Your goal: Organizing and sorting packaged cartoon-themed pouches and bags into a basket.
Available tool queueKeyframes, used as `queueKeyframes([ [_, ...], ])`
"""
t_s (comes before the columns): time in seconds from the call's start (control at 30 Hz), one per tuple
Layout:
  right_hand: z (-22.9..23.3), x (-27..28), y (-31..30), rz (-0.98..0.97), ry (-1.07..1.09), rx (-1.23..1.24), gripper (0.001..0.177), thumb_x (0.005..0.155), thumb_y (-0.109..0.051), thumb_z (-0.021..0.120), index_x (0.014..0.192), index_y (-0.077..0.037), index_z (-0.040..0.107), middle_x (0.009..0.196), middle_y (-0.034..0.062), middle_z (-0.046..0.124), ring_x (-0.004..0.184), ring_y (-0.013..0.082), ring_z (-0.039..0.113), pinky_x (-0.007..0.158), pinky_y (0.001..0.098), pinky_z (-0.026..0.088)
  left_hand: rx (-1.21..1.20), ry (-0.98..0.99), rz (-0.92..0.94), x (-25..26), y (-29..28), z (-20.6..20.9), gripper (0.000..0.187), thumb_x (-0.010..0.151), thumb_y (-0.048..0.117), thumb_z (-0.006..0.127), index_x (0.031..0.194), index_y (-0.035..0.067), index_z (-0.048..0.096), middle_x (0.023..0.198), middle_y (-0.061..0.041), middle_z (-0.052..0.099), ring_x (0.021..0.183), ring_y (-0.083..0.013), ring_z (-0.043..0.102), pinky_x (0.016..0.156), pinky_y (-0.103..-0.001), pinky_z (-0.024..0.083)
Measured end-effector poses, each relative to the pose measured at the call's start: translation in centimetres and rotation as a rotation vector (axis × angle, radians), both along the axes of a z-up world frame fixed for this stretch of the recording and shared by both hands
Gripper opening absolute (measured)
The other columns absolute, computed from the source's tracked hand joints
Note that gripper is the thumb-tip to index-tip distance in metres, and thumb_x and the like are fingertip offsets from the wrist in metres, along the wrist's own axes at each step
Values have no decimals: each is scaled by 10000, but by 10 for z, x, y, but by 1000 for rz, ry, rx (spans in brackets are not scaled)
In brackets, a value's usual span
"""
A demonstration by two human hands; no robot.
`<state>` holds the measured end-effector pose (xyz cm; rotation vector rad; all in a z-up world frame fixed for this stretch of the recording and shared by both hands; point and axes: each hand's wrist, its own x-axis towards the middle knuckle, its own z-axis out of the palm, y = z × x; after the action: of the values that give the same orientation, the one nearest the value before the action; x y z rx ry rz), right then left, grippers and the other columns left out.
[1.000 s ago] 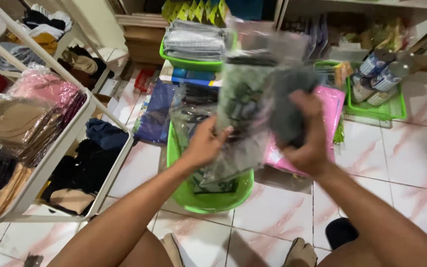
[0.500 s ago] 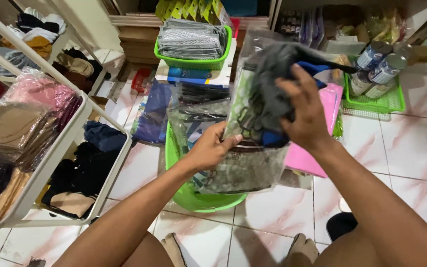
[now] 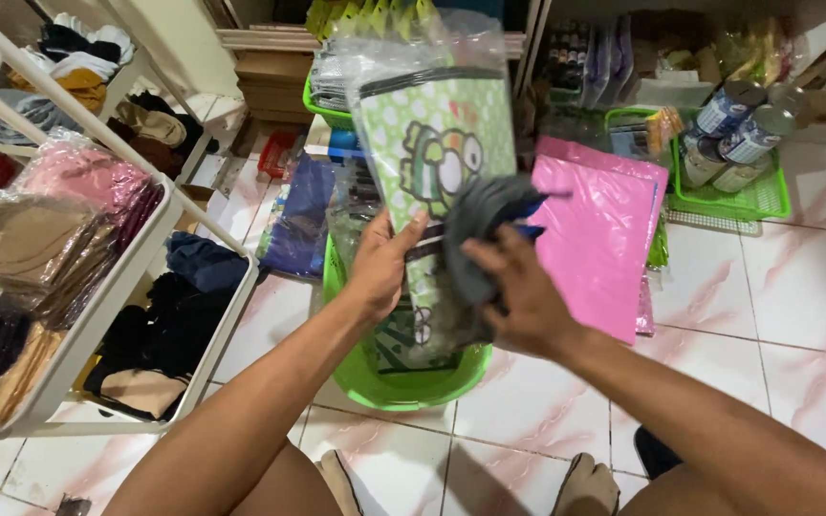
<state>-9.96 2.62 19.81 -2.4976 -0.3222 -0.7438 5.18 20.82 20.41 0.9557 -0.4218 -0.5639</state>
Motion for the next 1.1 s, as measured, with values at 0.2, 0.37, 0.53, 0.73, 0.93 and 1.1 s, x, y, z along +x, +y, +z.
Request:
queueKeyframes([
  [0.2, 12, -11, 38, 428, -152, -446, 549, 733, -154, 752, 1263, -211, 621, 1342, 126, 570, 1251, 387, 545, 1115, 557, 452, -88, 136, 145, 11, 14, 24, 229, 1043, 175, 612, 1242, 65, 586, 1106, -85, 728, 937, -202, 709, 800, -402, 605],
  [0.37, -27, 6, -7, 387, 75, -511, 508, 762, -107, 698, 1263, -190, 668, 1257, 78, 613, 1049, 332, 592, 814, 440, 535, -170, 168, 207, 23, 37, 44, 208, 1047, 161, 606, 1238, 88, 572, 1106, -77, 697, 964, -228, 715, 813, -447, 605],
  [0.53, -11, 23, -59, 129, 160, -478, 576, 623, -130, 736, 1195, -157, 674, 1161, 128, 604, 1012, 371, 570, 822, 472, 519, -229, 146, 201, 38, 62, 53, 230, 1027, 150, 610, 1247, 98, 569, 1150, -73, 693, 999, -233, 719, 836, -452, 609],
  [0.73, -13, 23, -98, -95, 175, -294, 650, 600, -70, 732, 1246, -94, 662, 1305, 201, 563, 1196, 433, 522, 1012, 494, 475, -199, 91, 225, 46, 81, 45, 266, 1032, 156, 633, 1281, 92, 567, 1194, -33, 691, 1072, -197, 693, 927, -412, 593],
  [0.93, -38, 16, -96, 20, 694, -289, 535, 687, -170, 762, 1217, -152, 687, 1327, 121, 662, 1242, 313, 624, 1106, 389, 488, -126, 21, 253, 41, 86, 39, 257, 1044, 157, 640, 1281, 76, 580, 1211, -48, 702, 1058, -183, 679, 923, -400, 582],
  [1.1, -16, 12, -53, 109, 905, 326, 739, 824, -338, 798, 1461, -122, 492, 1363, 105, 610, 1268, 251, 576, 1044, 391, 468, -128, 87, 241, 36, 73, 34, 200, 1026, 159, 618, 1210, 82, 612, 1131, -52, 728, 958, -183, 710, 818, -389, 604],
])
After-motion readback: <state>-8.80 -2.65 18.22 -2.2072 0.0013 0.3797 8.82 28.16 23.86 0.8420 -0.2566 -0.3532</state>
